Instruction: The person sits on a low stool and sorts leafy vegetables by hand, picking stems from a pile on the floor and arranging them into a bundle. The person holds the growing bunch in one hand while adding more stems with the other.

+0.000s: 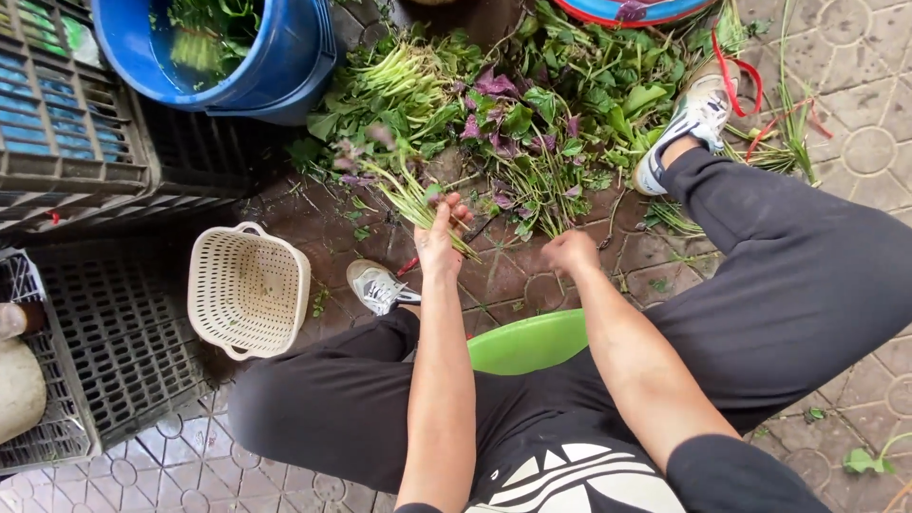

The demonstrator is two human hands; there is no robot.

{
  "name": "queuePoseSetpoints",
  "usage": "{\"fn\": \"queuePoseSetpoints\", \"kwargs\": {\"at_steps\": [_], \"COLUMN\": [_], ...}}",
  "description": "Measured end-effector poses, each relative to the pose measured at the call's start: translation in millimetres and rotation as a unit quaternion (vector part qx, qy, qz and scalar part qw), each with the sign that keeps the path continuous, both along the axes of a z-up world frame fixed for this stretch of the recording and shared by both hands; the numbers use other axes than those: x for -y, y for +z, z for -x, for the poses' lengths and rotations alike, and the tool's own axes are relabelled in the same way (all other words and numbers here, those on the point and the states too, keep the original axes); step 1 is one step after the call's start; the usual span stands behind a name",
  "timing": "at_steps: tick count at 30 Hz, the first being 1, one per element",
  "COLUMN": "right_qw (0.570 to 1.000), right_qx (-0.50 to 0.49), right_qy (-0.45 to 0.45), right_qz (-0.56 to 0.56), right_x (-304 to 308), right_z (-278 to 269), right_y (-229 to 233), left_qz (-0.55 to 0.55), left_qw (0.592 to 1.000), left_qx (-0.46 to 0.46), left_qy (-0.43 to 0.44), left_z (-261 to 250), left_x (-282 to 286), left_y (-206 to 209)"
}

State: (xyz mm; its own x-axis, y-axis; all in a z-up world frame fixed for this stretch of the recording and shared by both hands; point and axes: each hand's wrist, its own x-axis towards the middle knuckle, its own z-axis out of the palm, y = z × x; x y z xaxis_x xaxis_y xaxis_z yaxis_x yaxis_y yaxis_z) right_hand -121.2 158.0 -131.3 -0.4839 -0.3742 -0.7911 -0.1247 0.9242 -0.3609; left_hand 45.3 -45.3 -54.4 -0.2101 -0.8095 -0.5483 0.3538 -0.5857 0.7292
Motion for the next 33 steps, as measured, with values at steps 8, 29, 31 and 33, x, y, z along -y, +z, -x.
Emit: {"fn": "queuePoseSetpoints", "kwargs": {"at_steps": [8,29,31,33], "right_qw": [0.981,0.910,0.891,0.928], "right_qx": [-0.121,-0.058,-0.045,-0.119], "right_qy": [-0.141,-0.156,-0.169,-0.055], "right_qz": [-0.053,0.379,0.418,0.348], "right_x": [-12,16,27,35], "right_z": [16,66,38,1], "right_y": [-97,170,172,188], "left_qz": [-0.090,-0.074,-0.094,-0.123], "left_qw": [0.996,0.991,0.989,0.990], "left_qx": [0.016,-0.107,-0.104,-0.068], "left_qy": [0.019,0.016,0.049,0.033], "left_z": [-5,30,33,38], "left_x": [-16,-34,-39,-50], "left_y": [1,10,8,14]}}
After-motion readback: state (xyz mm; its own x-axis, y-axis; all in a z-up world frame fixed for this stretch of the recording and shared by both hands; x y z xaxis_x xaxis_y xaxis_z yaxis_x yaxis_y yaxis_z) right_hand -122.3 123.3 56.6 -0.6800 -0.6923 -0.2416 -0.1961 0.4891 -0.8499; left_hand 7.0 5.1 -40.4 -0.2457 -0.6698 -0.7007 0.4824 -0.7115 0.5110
